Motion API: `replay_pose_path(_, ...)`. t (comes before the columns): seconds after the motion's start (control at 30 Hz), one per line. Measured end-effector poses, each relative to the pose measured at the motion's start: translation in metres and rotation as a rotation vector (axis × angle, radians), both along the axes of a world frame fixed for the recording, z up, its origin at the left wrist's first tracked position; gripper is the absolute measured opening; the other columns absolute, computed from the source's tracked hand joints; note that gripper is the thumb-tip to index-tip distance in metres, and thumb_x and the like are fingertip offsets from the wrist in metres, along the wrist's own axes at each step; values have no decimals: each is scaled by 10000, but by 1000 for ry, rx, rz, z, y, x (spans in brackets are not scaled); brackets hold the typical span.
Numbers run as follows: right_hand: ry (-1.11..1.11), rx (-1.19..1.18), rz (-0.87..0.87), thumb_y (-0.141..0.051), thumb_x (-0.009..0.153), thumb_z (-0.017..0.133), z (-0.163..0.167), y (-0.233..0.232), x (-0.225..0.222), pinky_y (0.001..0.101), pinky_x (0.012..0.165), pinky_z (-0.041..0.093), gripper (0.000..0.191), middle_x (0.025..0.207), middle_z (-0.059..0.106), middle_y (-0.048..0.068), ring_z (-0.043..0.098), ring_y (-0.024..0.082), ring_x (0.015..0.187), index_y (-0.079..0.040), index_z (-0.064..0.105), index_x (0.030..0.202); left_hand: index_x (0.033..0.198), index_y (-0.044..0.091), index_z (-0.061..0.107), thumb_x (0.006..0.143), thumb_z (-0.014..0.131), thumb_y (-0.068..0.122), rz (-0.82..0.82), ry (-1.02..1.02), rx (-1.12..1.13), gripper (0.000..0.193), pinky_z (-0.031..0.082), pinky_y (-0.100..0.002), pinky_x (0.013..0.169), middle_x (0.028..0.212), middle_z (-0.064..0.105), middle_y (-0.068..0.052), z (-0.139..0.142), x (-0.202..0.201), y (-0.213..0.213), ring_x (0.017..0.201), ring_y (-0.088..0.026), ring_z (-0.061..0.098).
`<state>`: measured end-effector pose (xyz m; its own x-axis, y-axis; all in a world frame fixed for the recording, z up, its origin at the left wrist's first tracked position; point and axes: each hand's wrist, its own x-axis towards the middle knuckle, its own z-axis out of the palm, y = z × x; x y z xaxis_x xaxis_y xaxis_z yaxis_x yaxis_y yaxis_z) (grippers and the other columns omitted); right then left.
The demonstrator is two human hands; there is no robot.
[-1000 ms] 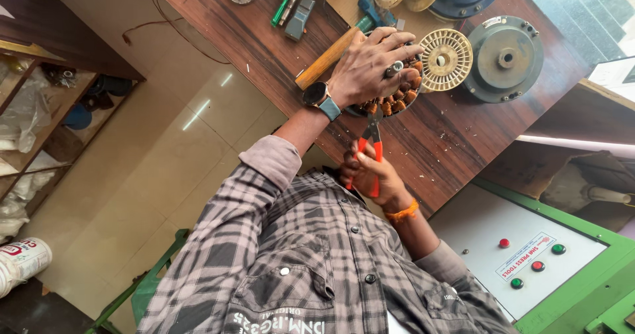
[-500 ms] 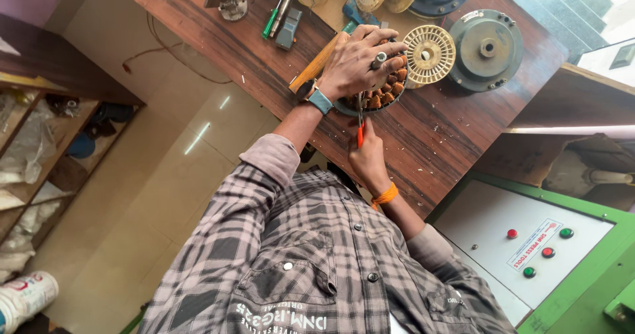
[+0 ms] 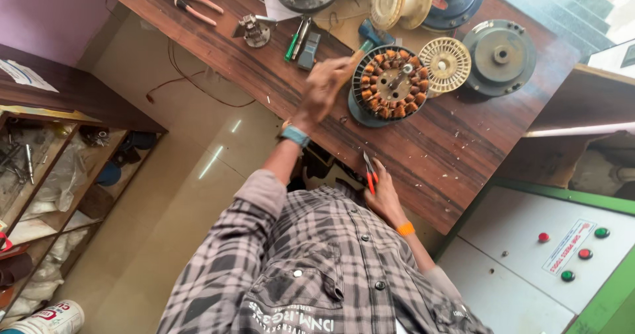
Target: The person uses pliers and cutters to pull burnt copper wire windings out of an electric motor armature on a workbench, gripping the coil bundle with one hand while cutting and extracting wire with the other, placing removed wire pieces on the bench beside the motor.
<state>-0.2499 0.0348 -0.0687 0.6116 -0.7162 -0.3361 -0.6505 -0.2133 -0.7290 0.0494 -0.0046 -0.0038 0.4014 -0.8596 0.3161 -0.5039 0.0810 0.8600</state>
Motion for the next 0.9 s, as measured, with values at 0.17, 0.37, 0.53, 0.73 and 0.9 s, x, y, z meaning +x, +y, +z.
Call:
replay_pose_path(0.17, -76, -135, -82, -266, 885, 738, 0, -6, 108, 539, 896, 522, 724, 1281, 484, 241, 587, 468, 1090, -178, 377, 1507, 1115, 49, 733, 1111, 414, 477, 59, 260, 168, 533, 578, -296, 778, 941, 768, -82, -39, 29, 103, 884, -177, 744)
replay_pose_path(0.37, -347, -289, -201, -169, 969, 667, 28, -27, 173, 386, 829, 566, 297, 1207, 582, 150, 620, 265, 1040, -91, 613, 1251, 1072, 39, 739, 1015, 605, 276, 151, 315, 330, 278, 569, -293, 749, 909, 780, -85, -61, 48, 158, 845, -161, 745)
replay_pose_path(0.53, -274, -59, -115, -68, 980, 632, 30, 8, 132, 290, 738, 529, 155, 882, 699, 74, 671, 164, 809, -67, 702, 1118, 1050, 49, 743, 984, 635, 218, 121, 284, 294, 212, 568, -317, 760, 911, 772, -108, -31, 49, 139, 839, -194, 751)
replay_pose_path(0.73, -333, 325, -581, -78, 997, 580, 5, 74, 55, 285, 653, 583, 163, 887, 704, 66, 655, 115, 715, -17, 681, 1110, 1211, 58, 683, 996, 656, 194, -260, 126, -38, 256, 575, -374, 843, 1070, 732, -126, 47, 12, 40, 967, -276, 730)
replay_pose_path(0.9, -466, 350, -923, -64, 1003, 565, 5, 100, 25, 297, 662, 590, 174, 900, 693, 75, 651, 121, 722, -5, 687, 1111, 1126, 13, 665, 934, 711, 215, -321, -230, -8, 283, 582, -405, 766, 1085, 696, -157, 67, -31, -41, 866, -290, 705)
